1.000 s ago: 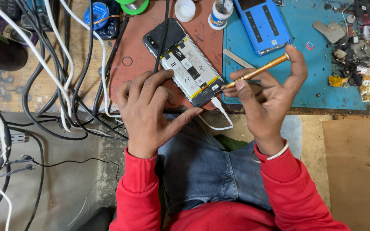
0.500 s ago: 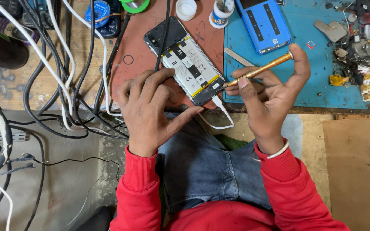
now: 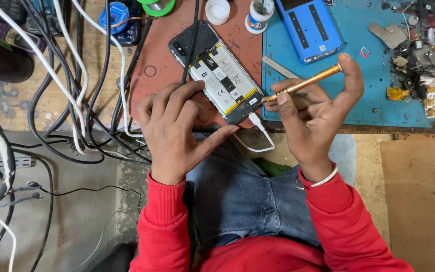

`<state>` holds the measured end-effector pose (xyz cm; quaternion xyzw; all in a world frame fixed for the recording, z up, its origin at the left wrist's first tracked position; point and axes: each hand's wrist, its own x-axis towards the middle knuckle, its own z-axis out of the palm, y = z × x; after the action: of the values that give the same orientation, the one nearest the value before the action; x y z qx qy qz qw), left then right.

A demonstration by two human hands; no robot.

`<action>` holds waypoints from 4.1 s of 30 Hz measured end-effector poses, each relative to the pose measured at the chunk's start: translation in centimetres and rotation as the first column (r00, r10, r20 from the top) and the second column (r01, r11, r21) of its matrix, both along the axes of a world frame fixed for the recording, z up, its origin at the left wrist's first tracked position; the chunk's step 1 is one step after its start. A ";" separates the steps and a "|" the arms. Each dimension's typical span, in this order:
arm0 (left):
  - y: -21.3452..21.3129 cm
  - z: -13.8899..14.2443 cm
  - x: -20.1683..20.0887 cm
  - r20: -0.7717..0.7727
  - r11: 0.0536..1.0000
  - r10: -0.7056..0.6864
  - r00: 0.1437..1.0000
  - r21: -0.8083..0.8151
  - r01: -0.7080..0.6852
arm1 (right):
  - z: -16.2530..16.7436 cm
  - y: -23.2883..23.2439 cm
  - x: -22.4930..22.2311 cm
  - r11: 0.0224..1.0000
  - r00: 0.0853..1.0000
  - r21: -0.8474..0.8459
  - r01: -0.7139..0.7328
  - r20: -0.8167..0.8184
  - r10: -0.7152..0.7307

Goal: The person works on an opened smartphone lying on a cluttered repair bench, holding the phone steady with one hand while using a small screwdriver with the other to unscrew and adjust components near the charging port area. The phone remains connected to a white charging cable during the work.

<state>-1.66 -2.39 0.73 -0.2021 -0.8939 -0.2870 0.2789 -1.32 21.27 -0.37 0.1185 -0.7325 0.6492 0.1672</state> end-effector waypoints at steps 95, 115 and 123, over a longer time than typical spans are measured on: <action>0.1 0.3 0.1 0.009 1.000 0.009 1.000 -0.005 -0.009 | -2.9 10.4 -9.9 0.902 0.923 0.348 0.254 -0.365 -0.119; 0.1 0.2 0.0 0.003 1.000 0.004 1.000 0.005 -0.004 | 0.1 6.3 -6.2 0.989 0.989 -0.050 0.140 -0.035 -0.141; 0.0 0.1 -0.1 0.003 1.000 0.005 1.000 0.002 -0.005 | 0.6 0.0 -0.9 0.982 0.990 -0.189 0.016 0.139 0.011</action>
<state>-1.73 -2.37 0.83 -0.1993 -0.8945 -0.2873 0.2784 -2.20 21.31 0.26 0.0554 -0.6774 0.7225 0.1270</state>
